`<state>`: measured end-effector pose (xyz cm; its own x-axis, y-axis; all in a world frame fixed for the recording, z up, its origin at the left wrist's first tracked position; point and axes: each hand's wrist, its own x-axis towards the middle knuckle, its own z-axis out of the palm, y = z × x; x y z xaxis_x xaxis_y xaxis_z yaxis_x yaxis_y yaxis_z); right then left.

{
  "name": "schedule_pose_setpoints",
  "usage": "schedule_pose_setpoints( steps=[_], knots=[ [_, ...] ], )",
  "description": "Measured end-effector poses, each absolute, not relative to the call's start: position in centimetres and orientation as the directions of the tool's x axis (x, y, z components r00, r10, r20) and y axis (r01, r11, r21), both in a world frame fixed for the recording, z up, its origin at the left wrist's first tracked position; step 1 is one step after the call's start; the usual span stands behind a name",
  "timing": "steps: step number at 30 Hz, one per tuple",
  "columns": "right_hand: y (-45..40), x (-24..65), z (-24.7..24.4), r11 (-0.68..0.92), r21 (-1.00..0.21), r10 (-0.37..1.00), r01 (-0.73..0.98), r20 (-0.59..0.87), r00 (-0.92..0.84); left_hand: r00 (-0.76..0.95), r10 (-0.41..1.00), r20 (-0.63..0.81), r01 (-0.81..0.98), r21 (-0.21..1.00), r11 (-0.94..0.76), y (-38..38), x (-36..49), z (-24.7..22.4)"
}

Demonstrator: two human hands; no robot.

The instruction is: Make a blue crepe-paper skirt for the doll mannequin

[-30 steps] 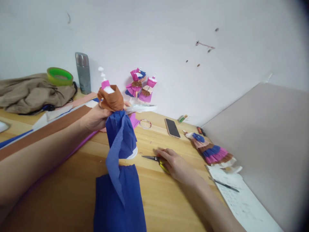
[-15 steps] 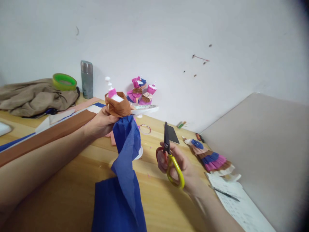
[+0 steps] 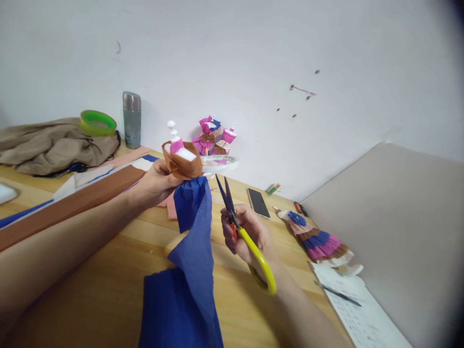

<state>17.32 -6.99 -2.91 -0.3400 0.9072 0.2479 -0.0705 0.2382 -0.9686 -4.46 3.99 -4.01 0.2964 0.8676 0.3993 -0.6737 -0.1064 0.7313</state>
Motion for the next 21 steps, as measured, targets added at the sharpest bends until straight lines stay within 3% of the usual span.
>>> schedule_pose_setpoints(
  steps=[4,13,21],
  knots=[
    [-6.5,17.5,-3.0,0.297,-0.955,0.921,-0.008,0.289,-0.26,0.303,0.853,0.426,-0.622,0.766,-0.161,4.0,-4.7,-3.8],
    [-6.5,16.7,-2.2,0.522,-0.848,0.852,0.091,0.524,0.0,0.271,0.83,0.487,-0.515,0.802,-0.302,2.9,-4.1,-3.5],
    [-5.1,14.4,0.0,0.544,-0.821,0.828,0.172,0.558,0.044,0.292,0.785,0.547,-0.223,0.837,-0.501,2.3,-4.0,-3.2]
  ],
)
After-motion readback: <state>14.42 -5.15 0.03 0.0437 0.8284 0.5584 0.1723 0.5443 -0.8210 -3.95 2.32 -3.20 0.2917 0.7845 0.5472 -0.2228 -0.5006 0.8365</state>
